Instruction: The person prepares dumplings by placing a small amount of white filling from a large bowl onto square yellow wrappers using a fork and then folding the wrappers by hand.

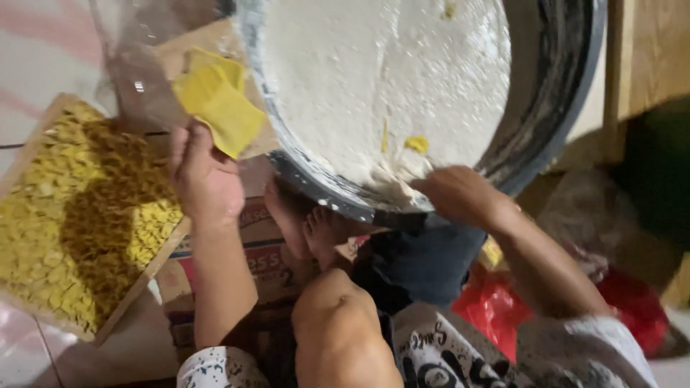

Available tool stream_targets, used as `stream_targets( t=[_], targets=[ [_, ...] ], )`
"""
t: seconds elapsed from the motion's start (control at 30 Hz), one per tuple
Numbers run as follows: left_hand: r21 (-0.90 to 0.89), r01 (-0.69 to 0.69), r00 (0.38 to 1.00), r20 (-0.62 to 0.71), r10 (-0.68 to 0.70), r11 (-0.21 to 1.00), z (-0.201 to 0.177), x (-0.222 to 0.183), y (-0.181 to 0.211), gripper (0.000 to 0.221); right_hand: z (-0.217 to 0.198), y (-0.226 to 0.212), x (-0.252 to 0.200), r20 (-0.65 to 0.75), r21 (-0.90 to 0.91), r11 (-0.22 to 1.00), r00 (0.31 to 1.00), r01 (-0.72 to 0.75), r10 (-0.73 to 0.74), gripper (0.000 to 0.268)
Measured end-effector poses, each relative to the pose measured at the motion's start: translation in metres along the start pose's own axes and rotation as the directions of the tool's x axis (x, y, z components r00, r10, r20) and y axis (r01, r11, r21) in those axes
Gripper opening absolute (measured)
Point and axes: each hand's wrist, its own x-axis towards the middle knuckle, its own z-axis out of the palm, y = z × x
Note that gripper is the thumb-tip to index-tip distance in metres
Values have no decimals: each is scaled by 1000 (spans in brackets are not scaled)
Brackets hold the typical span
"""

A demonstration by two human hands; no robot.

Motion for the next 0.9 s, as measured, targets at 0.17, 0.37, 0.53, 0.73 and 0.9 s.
stream_targets(
  t=[0.17,0.37,0.53,0.73,0.9],
  targets=[
    [-82,409,909,130,-397,909,-15,-2,5,26,-89,8,-40,127,12,998,990,-61,58,42],
    [128,57,972,220,-84,990,-20,-15,-10,32,15,19,8,-74,-1,999,997,-38,38,38],
    [343,-313,927,313,206,886,-28,8,-8,33,-41,40,-45,93,-107,991,991,-81,91,30],
    [673,-605,786,422,452,426,-31,43,-33,38,8,21,-30,-104,-85,984,983,-158,149,17],
    [744,-571,800,409,439,347,-18,33,-22,42,-60,30,-67,61,-116,981,984,-157,165,28]
  ],
)
